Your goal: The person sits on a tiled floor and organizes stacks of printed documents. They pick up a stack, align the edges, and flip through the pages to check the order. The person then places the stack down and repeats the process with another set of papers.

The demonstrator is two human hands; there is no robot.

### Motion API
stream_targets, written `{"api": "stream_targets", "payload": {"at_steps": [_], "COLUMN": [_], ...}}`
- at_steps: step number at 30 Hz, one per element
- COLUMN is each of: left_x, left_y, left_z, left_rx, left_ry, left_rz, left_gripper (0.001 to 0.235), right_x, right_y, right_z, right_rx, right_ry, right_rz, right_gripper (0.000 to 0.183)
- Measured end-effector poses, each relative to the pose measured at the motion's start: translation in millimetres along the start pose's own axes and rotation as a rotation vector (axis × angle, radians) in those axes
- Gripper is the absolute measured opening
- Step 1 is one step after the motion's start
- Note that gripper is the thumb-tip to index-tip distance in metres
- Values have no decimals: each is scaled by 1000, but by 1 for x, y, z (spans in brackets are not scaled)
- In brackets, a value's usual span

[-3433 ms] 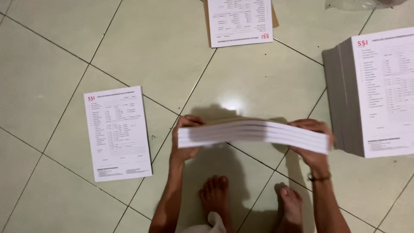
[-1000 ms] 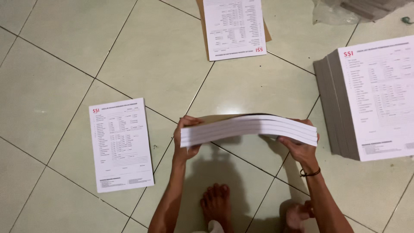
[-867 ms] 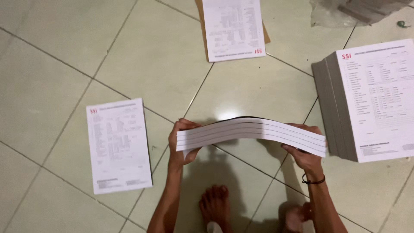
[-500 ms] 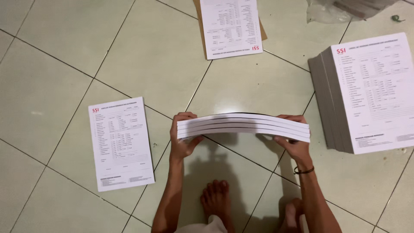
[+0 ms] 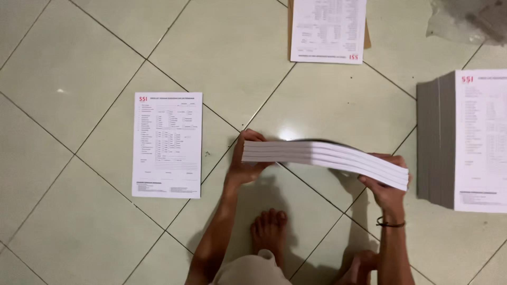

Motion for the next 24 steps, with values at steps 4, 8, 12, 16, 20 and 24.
{"api": "stream_targets", "payload": {"at_steps": [4, 8, 12, 16, 20, 24], "left_x": [9, 10, 17, 20, 19, 46], "left_y": [1, 1, -3, -3, -2, -3], "left_z": [-21, -21, -29, -32, -30, -66], "left_rx": [46, 77, 6, -29, -40, -197], "left_ry": [33, -10, 8, -47, -45, -190], "left_rz": [7, 2, -4, -9, -12, 67], "left_gripper": [52, 50, 55, 58, 56, 64], "right_x": [-12, -72, -122, -99, -104, -110], "right_y": [3, 18, 132, 207, 202, 204], "right_z": [-15, -142, -171, -87, -94, -101], "right_rx": [-43, 217, 744, 1288, 1197, 1129], "right_ry": [293, 271, 100, 1, 76, 157], "right_rz": [-131, -293, -542, -575, -590, -716], "right_gripper": [56, 106, 110, 63, 59, 51]}}
Point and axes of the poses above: each hand's wrist, its own x-axis away from the middle knuckle, its own y-axis out of the palm, z = x × y, the point moved 10 cm from there along -x, towards the middle knuckle, and after that the axes turned 15 degrees about -z, right-handed, at the moved point
